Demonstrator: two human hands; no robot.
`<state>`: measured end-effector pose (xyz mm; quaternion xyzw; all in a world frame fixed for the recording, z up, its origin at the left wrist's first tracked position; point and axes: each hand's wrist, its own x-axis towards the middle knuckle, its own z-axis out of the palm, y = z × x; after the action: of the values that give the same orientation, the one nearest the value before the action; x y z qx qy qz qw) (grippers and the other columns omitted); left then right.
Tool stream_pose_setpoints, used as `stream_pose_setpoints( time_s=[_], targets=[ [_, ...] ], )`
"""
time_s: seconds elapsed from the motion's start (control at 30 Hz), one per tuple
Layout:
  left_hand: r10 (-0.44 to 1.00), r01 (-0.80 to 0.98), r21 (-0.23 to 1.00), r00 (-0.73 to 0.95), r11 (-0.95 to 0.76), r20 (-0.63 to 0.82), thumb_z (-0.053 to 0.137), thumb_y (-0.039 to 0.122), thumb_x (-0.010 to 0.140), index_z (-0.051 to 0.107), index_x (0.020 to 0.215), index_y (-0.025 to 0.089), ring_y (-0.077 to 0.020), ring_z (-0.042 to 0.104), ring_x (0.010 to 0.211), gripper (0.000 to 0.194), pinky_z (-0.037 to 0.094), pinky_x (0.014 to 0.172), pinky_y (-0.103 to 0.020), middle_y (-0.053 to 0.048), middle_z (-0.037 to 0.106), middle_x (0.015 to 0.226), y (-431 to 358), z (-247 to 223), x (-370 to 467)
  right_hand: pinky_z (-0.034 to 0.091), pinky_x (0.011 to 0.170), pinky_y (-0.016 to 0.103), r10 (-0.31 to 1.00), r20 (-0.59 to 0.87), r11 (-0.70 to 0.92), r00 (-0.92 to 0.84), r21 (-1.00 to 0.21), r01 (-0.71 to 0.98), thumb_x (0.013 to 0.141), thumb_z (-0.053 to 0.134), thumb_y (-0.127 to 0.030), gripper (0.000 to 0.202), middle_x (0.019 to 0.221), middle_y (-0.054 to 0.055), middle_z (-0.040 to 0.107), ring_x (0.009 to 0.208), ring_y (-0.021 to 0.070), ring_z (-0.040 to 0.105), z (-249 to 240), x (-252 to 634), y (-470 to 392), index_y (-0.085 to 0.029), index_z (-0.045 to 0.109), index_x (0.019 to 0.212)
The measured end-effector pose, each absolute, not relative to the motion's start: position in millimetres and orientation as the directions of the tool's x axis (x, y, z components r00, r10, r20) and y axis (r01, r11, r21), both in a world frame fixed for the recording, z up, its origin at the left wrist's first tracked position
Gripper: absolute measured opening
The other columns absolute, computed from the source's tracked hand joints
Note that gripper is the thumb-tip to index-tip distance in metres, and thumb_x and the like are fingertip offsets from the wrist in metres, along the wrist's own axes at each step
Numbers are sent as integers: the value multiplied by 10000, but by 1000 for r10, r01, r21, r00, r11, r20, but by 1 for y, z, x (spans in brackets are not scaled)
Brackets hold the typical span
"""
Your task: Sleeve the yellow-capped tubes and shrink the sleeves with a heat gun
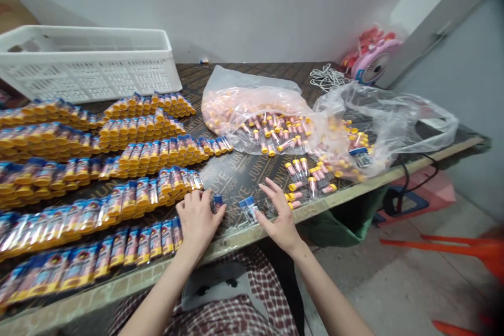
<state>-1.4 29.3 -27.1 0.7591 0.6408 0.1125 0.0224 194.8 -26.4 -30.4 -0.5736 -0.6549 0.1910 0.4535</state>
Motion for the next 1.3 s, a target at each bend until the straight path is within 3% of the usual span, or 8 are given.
stream_pose_setpoints(
  time_s=[0.1,0.2,0.37,0.5,0.63,0.93,1.13,1.3],
  targets=[
    [965,968,132,188,-213,183,535,386,763,493,1208,201,-272,449,959,483,320,811,-403,-121,543,1048,30,-25,0,390,973,429,885,443,205,142,-645,736,796,529,-166,376,1304,87,449,1158,239,470,-34,226,-20,-242,568,1163],
    [938,925,172,315,-338,147,529,267,778,554,1107,220,-260,458,993,334,335,807,-379,-106,541,1084,34,-20,11,412,907,448,857,494,94,146,-429,899,784,523,-134,289,1056,111,580,1016,261,517,-37,268,-7,-195,646,1038],
    [878,845,315,473,-431,-67,547,282,789,616,889,165,-254,523,916,169,382,763,-356,-118,601,933,44,-23,50,426,758,335,985,101,148,-140,-75,986,696,511,-8,345,902,105,601,853,232,551,-33,318,24,-176,704,928],
    [884,864,359,433,-352,-175,640,264,725,622,803,152,-241,565,874,138,398,748,-331,-124,631,893,50,-32,67,406,734,318,972,-23,235,-235,5,972,641,575,-15,283,822,98,599,824,239,565,-31,327,43,-179,723,818],
    [891,836,435,431,-335,-142,632,247,723,618,792,179,-212,589,833,98,395,695,-289,-81,655,846,49,-38,65,420,710,317,961,55,275,-270,-109,955,654,615,-74,159,818,88,595,817,237,562,-27,325,48,-165,680,768],
    [914,844,462,377,-272,-151,492,269,817,630,853,234,-206,621,794,147,372,671,-280,-65,690,812,40,-42,60,503,590,281,949,273,144,160,-822,551,791,590,-294,326,862,31,596,680,156,596,-12,268,3,-213,537,1103],
    [915,796,499,404,-342,-16,518,196,779,578,836,214,-202,572,848,84,389,711,-287,-61,648,857,35,-39,59,531,600,310,928,279,144,248,-881,451,831,559,-293,209,1046,87,593,772,189,627,-15,237,-23,-224,635,1013],
    [971,488,861,239,-145,28,558,187,719,548,718,185,-138,545,708,10,410,672,-256,0,603,709,35,-35,52,524,756,367,868,371,205,330,-874,441,807,593,-249,189,1043,90,609,936,225,593,-15,222,-36,-219,649,985]
  ],
)
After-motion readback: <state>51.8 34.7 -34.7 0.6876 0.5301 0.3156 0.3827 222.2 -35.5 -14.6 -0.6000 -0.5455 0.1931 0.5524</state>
